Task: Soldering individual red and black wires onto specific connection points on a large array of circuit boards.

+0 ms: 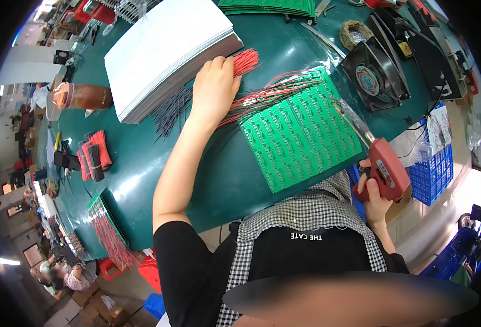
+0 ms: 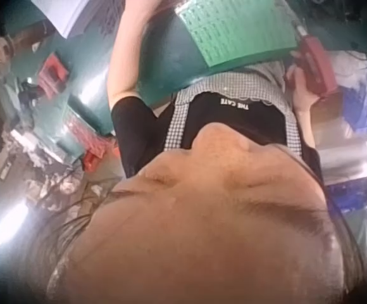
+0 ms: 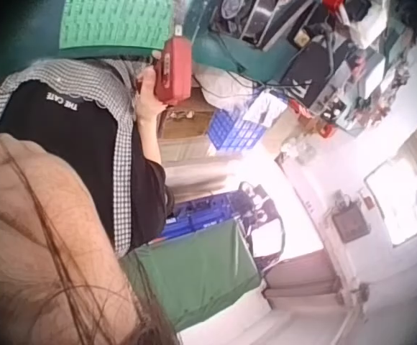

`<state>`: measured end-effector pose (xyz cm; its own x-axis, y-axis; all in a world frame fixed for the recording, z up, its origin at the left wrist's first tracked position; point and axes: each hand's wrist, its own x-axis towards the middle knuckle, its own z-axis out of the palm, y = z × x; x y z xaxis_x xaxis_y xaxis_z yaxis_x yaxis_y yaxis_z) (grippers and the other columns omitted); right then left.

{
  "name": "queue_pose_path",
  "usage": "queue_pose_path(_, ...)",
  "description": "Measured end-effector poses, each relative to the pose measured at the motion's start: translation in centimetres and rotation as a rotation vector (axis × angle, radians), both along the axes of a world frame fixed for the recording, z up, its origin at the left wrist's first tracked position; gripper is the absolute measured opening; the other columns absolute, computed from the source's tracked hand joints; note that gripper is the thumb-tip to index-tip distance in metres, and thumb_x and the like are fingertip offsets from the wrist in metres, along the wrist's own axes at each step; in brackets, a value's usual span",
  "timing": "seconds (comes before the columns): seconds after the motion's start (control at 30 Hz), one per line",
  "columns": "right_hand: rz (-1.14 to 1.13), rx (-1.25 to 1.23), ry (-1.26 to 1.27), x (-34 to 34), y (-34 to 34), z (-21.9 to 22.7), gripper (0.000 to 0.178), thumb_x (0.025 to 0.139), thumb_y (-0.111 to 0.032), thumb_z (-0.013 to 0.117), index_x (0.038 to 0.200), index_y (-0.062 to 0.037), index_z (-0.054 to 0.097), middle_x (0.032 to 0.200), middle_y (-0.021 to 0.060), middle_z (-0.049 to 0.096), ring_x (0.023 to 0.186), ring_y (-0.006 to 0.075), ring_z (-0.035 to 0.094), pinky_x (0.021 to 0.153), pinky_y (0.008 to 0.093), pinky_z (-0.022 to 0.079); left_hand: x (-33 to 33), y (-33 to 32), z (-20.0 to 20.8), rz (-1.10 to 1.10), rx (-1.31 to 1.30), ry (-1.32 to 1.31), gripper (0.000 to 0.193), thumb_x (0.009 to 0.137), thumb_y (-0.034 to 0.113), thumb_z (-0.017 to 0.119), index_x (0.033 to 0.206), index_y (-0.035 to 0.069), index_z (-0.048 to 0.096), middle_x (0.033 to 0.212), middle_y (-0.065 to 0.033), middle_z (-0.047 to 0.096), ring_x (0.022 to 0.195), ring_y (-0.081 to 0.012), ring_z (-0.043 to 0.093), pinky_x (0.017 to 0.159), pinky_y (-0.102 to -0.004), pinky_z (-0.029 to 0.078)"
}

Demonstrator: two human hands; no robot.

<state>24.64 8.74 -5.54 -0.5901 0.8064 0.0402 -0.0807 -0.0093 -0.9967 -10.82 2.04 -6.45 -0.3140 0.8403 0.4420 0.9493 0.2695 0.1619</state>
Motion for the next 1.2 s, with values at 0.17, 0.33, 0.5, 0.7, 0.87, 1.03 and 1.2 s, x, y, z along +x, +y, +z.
queue_pose_path(0.17, -0.014, -0.004, 0.019, 0.0, -0.2, 0.0, 0.038, 0.081, -0.005, 0.051, 0.117, 0.0035, 0.04, 0.105, 0.0176, 0.053, 0.059, 0.0124, 0.051, 0.053, 0.024, 0.043, -1.0, 2.1, -1.7, 0.056, -0.27, 0.056, 0.022, 0.074, 0.009, 0.053, 0.094, 0.0, 0.055, 0.078, -0.0131, 0.051, 0.079, -0.0308, 0.053, 0.07, -0.0408, 0.045)
queue_pose_path(0.33, -0.043, 0.002, 0.003, 0.2, 0.0, 0.2, 0.036, 0.082, -0.004, 0.051, 0.115, 0.0035, 0.041, 0.105, 0.0172, 0.053, 0.059, 0.012, 0.051, 0.052, 0.0233, 0.043, -2.6, 2.4, -1.1, 0.012, -0.228, -0.081, 0.018, 0.073, 0.01, 0.054, 0.088, 0.0, 0.06, 0.082, -0.0158, 0.057, 0.08, -0.0323, 0.055, 0.073, -0.0391, 0.045)
queue_pose_path(0.5, -0.06, 0.007, -0.017, 0.4, -0.1, 0.2, 0.035, 0.082, -0.004, 0.05, 0.114, 0.0036, 0.042, 0.104, 0.0165, 0.054, 0.059, 0.0111, 0.051, 0.052, 0.0228, 0.043, -3.0, 2.1, 0.1, 0.043, -0.212, -0.264, 0.018, 0.074, 0.011, 0.055, 0.085, 0.001, 0.064, 0.08, -0.0181, 0.061, 0.077, -0.0332, 0.058, 0.073, -0.038, 0.045)
queue_pose_path(0.7, -0.081, -0.029, -0.015, 0.3, 0.0, 0.1, 0.036, 0.081, -0.003, 0.051, 0.116, 0.0019, 0.042, 0.104, 0.0152, 0.055, 0.058, 0.0097, 0.05, 0.051, 0.0219, 0.042, -2.7, 2.0, 0.1, 0.053, -0.199, -0.207, 0.017, 0.075, 0.012, 0.055, 0.085, 0.001, 0.064, 0.079, -0.0175, 0.061, 0.076, -0.0329, 0.059, 0.071, -0.0381, 0.045)
queue_pose_path(0.87, -0.076, -0.037, -0.017, -0.2, 0.2, 0.2, 0.038, 0.081, -0.003, 0.051, 0.117, 0.0008, 0.042, 0.104, 0.0142, 0.055, 0.057, 0.0085, 0.05, 0.05, 0.0204, 0.041, -3.0, 2.5, 0.8, 0.072, -0.182, -0.196, 0.015, 0.076, 0.011, 0.054, 0.082, 0.0, 0.063, 0.077, -0.0175, 0.061, 0.074, -0.0335, 0.058, 0.069, -0.0382, 0.046)
queue_pose_path(1.03, -0.101, -0.073, -0.027, 0.6, 0.4, 0.7, 0.035, 0.08, -0.003, 0.053, 0.114, -0.0004, 0.046, 0.103, 0.0107, 0.057, 0.058, 0.0067, 0.05, 0.05, 0.0193, 0.041, -2.2, 3.6, 1.6, 0.026, -0.167, -0.236, 0.015, 0.076, 0.013, 0.054, 0.082, 0.003, 0.063, 0.075, -0.0174, 0.061, 0.074, -0.0326, 0.059, 0.069, -0.0411, 0.046)
queue_pose_path(1.2, -0.079, -0.2, -0.015, 0.2, 0.6, 0.9, 0.035, 0.078, 0.0, 0.059, 0.111, -0.0023, 0.051, 0.099, 0.0054, 0.06, 0.066, 0.0034, 0.052, 0.054, 0.0183, 0.043, -2.6, 2.6, 0.4, -0.047, 0.067, -0.382, 0.014, 0.081, 0.003, 0.048, 0.092, 0.0, 0.058, 0.08, -0.0163, 0.06, 0.072, -0.0264, 0.061, 0.066, -0.035, 0.046)
